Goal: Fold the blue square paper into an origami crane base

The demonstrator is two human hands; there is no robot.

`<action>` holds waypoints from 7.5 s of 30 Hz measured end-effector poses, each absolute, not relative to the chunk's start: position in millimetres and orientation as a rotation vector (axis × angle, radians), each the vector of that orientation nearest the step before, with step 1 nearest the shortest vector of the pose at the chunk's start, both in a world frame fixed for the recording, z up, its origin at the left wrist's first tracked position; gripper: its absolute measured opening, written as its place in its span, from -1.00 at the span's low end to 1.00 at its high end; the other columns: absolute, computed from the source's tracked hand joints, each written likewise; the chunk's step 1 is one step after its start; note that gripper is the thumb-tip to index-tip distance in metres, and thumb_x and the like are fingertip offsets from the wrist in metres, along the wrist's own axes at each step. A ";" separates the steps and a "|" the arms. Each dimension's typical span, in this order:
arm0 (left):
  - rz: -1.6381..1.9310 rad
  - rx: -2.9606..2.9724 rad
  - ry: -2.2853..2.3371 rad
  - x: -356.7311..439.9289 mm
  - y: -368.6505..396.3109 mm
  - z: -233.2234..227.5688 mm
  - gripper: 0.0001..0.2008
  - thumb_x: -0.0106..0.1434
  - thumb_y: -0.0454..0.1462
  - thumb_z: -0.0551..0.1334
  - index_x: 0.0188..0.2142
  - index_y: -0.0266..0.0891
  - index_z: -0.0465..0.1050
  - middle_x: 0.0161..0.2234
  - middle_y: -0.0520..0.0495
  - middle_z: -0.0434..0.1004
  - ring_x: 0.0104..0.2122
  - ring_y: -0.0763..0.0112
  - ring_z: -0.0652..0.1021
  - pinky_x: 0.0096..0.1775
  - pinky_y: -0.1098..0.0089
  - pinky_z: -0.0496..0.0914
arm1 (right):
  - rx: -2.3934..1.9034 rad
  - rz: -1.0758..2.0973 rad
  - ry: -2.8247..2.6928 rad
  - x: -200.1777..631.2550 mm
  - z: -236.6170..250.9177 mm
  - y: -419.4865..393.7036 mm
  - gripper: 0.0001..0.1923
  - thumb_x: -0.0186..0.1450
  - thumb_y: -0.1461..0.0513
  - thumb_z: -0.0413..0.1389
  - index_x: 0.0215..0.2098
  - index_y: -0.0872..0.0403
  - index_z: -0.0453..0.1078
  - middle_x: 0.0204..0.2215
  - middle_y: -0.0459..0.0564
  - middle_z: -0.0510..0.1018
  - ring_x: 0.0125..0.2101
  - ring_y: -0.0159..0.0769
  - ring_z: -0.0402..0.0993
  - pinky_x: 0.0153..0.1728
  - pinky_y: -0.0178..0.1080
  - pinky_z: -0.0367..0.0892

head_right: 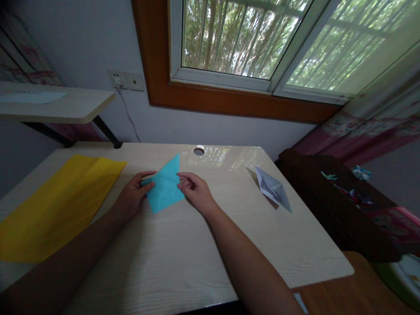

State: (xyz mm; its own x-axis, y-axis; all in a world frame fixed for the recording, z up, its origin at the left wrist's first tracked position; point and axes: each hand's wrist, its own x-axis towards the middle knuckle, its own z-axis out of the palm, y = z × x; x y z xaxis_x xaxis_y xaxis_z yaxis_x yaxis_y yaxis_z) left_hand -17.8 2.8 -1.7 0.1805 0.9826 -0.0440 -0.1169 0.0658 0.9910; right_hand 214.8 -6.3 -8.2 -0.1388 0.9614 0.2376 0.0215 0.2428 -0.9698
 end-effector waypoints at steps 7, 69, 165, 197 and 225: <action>1.124 1.143 1.020 -17.2 4.1 -3.5 -0.49 0.22 -0.10 0.35 0.12 -0.19 0.40 -0.40 0.07 0.51 -0.50 0.50 0.43 -0.44 0.51 0.34 | -1.034 1.038 -1.441 215.5 -6.8 -5.2 -0.65 0.23 0.16 0.28 -0.01 0.00 0.52 -0.33 -0.07 0.51 -0.42 -0.40 0.35 -0.36 -0.29 0.28; 0.842 1.318 0.829 -11.1 -9.4 -6.7 -0.24 0.14 -0.15 0.46 0.22 -0.14 0.12 -0.12 -0.18 0.63 -0.22 0.12 0.69 -0.31 0.32 0.55 | -1.043 1.046 -1.371 210.2 -6.1 -9.1 -0.62 0.16 0.01 0.35 -0.32 0.00 0.29 -0.55 -0.23 0.26 -0.52 -0.41 0.20 -0.49 -0.34 0.17; 0.676 1.291 1.063 -3.7 -15.5 5.3 -0.71 0.17 -0.08 0.38 -0.27 -0.29 0.60 -0.37 -0.15 0.71 -0.37 0.18 0.69 -0.29 0.30 0.54 | -0.884 1.149 -1.328 190.4 -4.4 -14.5 -0.25 0.13 0.17 0.39 0.19 -0.16 0.16 -0.40 -0.23 0.45 -0.50 -0.44 0.33 -0.48 -0.36 0.29; 0.752 1.124 0.912 -3.7 -12.5 -1.7 -0.66 0.10 -0.16 0.47 -0.15 -0.25 0.59 -0.18 -0.13 0.70 -0.16 0.13 0.68 0.01 0.14 0.53 | -0.959 1.464 -1.122 199.5 -3.4 -8.8 -0.67 0.14 0.03 0.37 -0.29 0.10 0.53 -0.36 -0.03 0.66 -0.38 -0.31 0.57 -0.22 -0.18 0.51; 0.879 1.159 0.971 -7.8 -7.4 5.6 -0.35 0.07 -0.12 0.47 0.11 -0.26 0.39 -0.04 -0.18 0.61 -0.12 0.16 0.62 -0.12 0.28 0.50 | -0.979 1.332 -1.146 209.2 -4.5 -3.6 -0.41 0.19 0.03 0.32 0.12 0.04 0.35 -0.56 -0.21 0.54 -0.54 -0.40 0.45 -0.42 -0.32 0.38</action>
